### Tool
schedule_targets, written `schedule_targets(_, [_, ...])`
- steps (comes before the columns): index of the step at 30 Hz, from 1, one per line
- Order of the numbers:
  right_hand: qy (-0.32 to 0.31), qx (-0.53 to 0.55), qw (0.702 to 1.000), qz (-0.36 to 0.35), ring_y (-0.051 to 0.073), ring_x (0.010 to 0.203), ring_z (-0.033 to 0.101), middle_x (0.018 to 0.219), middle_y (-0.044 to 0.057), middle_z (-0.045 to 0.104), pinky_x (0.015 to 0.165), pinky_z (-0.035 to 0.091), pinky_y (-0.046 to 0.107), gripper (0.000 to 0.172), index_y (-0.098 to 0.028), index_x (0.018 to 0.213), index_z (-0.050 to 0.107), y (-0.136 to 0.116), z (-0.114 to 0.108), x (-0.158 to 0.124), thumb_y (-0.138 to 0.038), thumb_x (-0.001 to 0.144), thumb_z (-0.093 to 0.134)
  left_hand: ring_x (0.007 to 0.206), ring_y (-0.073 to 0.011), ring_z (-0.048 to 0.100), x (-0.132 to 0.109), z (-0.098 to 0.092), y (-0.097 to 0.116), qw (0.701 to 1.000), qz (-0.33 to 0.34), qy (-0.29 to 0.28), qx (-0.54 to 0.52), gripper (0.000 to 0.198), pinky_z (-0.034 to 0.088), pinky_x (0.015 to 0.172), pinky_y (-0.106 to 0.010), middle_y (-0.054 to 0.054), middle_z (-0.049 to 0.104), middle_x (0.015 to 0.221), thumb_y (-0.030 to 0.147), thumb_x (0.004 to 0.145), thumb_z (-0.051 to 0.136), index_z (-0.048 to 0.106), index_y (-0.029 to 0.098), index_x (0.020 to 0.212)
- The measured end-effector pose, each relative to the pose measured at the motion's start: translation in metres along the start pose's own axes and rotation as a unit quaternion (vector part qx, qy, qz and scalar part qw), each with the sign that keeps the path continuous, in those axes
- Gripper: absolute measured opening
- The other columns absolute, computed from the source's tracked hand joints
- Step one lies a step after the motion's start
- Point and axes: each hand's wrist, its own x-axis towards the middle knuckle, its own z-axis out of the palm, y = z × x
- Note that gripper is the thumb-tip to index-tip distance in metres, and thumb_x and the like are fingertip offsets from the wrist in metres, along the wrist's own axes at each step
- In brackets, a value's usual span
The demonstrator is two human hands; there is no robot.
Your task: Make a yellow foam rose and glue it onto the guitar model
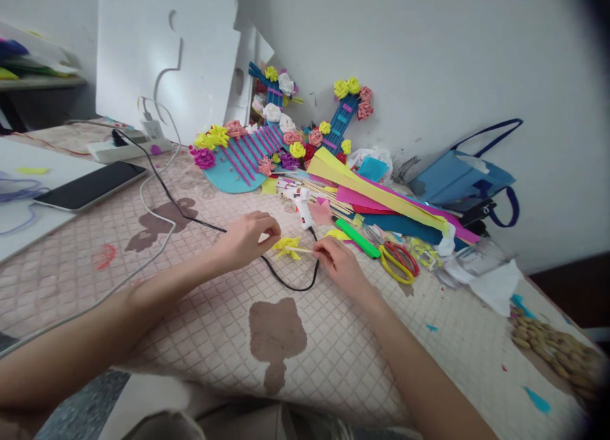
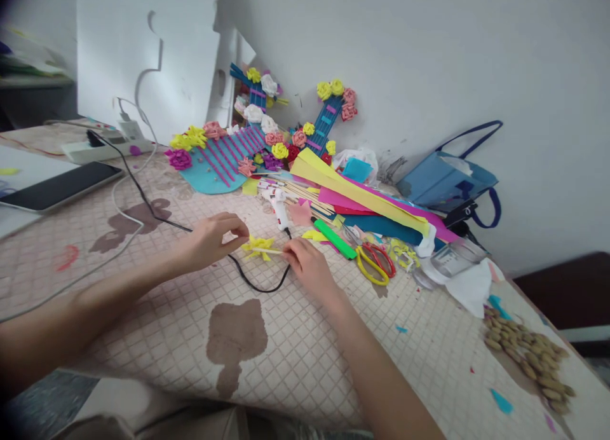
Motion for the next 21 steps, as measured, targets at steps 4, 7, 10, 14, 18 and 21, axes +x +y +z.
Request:
schedule_targets(4, [-0.018,0.004,1.000,-0.011,0.019,0.082,0.052,0.084,0.003,0.054,0.073,0.042,0.031,0.008,-0.022,0.084,0.050,0.006,-0.001,0.001,-0.018,0.090,0.047,0.082,-0.0166,0.055,-0.004,0.009,0.008,0.999,0.045,-0.009,-0.025,0.007,0.043,0.076,-0.030,-0.004,0.060,0.084,0.015,0.082,0.051,0.058,0.016,0.084])
schedule_targets(7, [-0.030,0.011,0.999,-0.022,0.019,0.083,0.052,0.085,0.003,0.053,0.073,0.042,0.031,0.008,-0.022,0.084,0.050,0.006,0.000,0.002,-0.018,0.090,0.047,0.089,-0.0186,0.053,-0.007,0.016,0.014,0.998,0.062,-0.021,-0.011,0.012,0.042,0.081,-0.033,-0.005,0.059,0.091,0.013,0.080,0.053,0.058,0.016,0.090])
schedule_targets(10, [-0.040,0.018,0.999,-0.032,0.019,0.085,0.051,0.087,0.003,0.053,0.075,0.043,0.031,0.008,-0.022,0.085,0.051,0.005,0.004,0.004,-0.018,0.090,0.046,0.093,-0.0207,0.051,-0.009,0.021,0.017,0.998,0.060,-0.030,0.017,0.018,0.040,0.082,-0.035,-0.005,0.058,0.095,0.016,0.076,0.060,0.058,0.017,0.094])
schedule_targets(14, [-0.045,0.025,0.998,-0.036,0.019,0.087,0.051,0.089,0.004,0.054,0.076,0.043,0.032,0.008,-0.021,0.087,0.053,0.001,0.008,0.004,-0.019,0.091,0.046,0.094,-0.0215,0.048,-0.009,0.024,0.017,0.997,0.057,-0.049,0.036,0.021,0.038,0.081,-0.034,-0.004,0.057,0.097,0.020,0.076,0.064,0.057,0.019,0.096])
schedule_targets(18, [-0.040,0.027,0.998,-0.038,0.019,0.087,0.051,0.089,0.004,0.054,0.077,0.043,0.033,0.008,-0.021,0.087,0.054,-0.002,0.011,0.003,-0.020,0.090,0.047,0.094,-0.0208,0.048,-0.010,0.028,0.016,0.996,0.060,-0.057,0.041,0.022,0.036,0.081,-0.033,-0.004,0.057,0.097,0.023,0.076,0.066,0.057,0.019,0.095])
schedule_targets(21, [-0.040,0.026,0.998,-0.040,0.019,0.087,0.052,0.089,0.004,0.054,0.077,0.044,0.032,0.007,-0.021,0.087,0.054,-0.002,0.012,0.003,-0.020,0.091,0.047,0.095,-0.0206,0.049,-0.010,0.030,0.017,0.995,0.069,-0.058,0.049,0.020,0.034,0.081,-0.034,-0.003,0.058,0.097,0.020,0.076,0.064,0.057,0.019,0.095])
